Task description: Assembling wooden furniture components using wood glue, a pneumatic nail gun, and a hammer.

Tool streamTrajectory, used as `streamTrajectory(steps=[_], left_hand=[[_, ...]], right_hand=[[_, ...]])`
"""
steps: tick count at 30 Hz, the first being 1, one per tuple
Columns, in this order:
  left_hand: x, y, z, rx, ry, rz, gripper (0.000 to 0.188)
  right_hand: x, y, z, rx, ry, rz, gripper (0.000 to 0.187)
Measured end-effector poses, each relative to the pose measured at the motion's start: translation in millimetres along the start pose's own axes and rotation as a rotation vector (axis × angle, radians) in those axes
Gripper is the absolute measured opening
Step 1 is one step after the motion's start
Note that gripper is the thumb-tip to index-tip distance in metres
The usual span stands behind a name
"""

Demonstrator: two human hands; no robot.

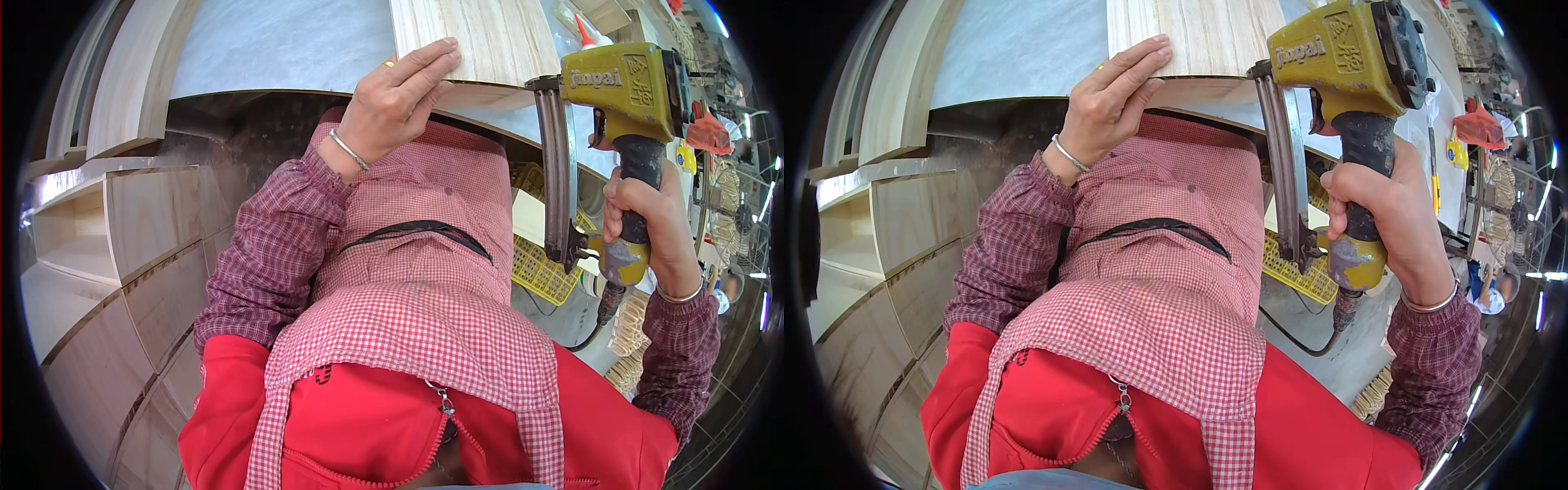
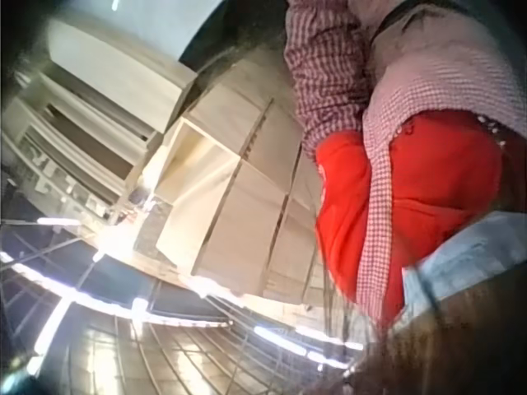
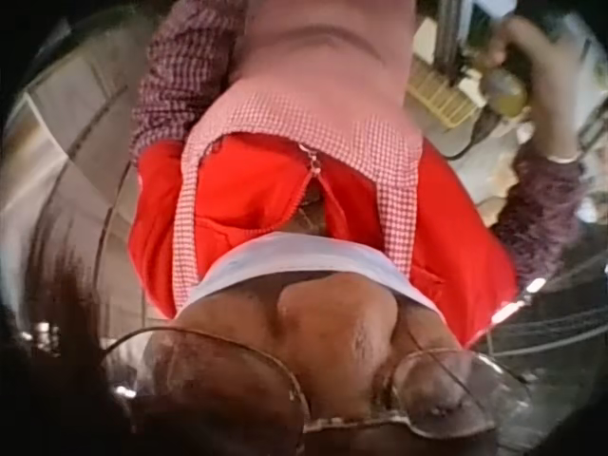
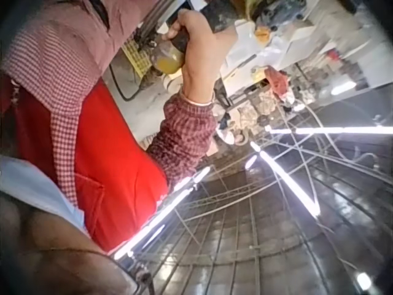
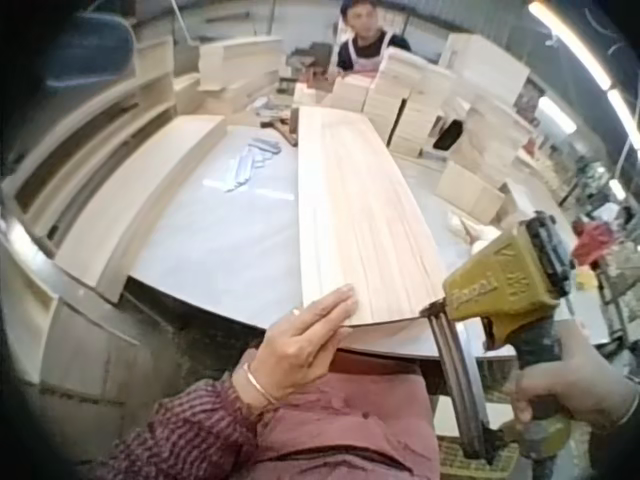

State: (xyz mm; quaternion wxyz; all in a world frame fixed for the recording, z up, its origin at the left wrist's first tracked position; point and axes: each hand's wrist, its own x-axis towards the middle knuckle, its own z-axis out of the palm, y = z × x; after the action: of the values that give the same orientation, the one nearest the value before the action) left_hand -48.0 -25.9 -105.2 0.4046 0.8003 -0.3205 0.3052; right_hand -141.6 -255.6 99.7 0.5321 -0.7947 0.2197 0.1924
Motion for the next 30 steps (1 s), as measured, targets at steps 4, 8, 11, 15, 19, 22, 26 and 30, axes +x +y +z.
streamTrajectory(steps=[4,8,11,15,19,22,26,30], left_hand=[[0,0,5,0.013,0.014,0.005,0.043],[3,-2,13,0.018,0.049,0.033,0.043],[7,-1,17,0.018,0.09,0.056,0.038],[10,-1,20,0.014,0.123,0.084,0.036],[10,-1,19,0.013,0.139,0.102,0.036],[10,-1,18,0.021,0.117,0.087,0.035],[11,-2,20,0.013,0.119,0.099,0.036],[10,0,20,0.011,0.082,0.084,0.04]], right_hand=[[-1,-3,2,0.009,-0.001,-0.009,0.025],[-2,-8,5,0.041,0.022,0.001,0.024],[-1,-15,8,0.029,-0.027,-0.001,0.024],[0,-23,12,0.02,-0.063,0.01,0.024],[0,-28,16,0.009,-0.081,0.022,0.026],[1,-28,17,-0.004,-0.082,0.032,0.028],[-3,-33,19,-0.071,-0.083,0.028,0.03],[-4,-35,19,-0.097,-0.088,0.017,0.031]])
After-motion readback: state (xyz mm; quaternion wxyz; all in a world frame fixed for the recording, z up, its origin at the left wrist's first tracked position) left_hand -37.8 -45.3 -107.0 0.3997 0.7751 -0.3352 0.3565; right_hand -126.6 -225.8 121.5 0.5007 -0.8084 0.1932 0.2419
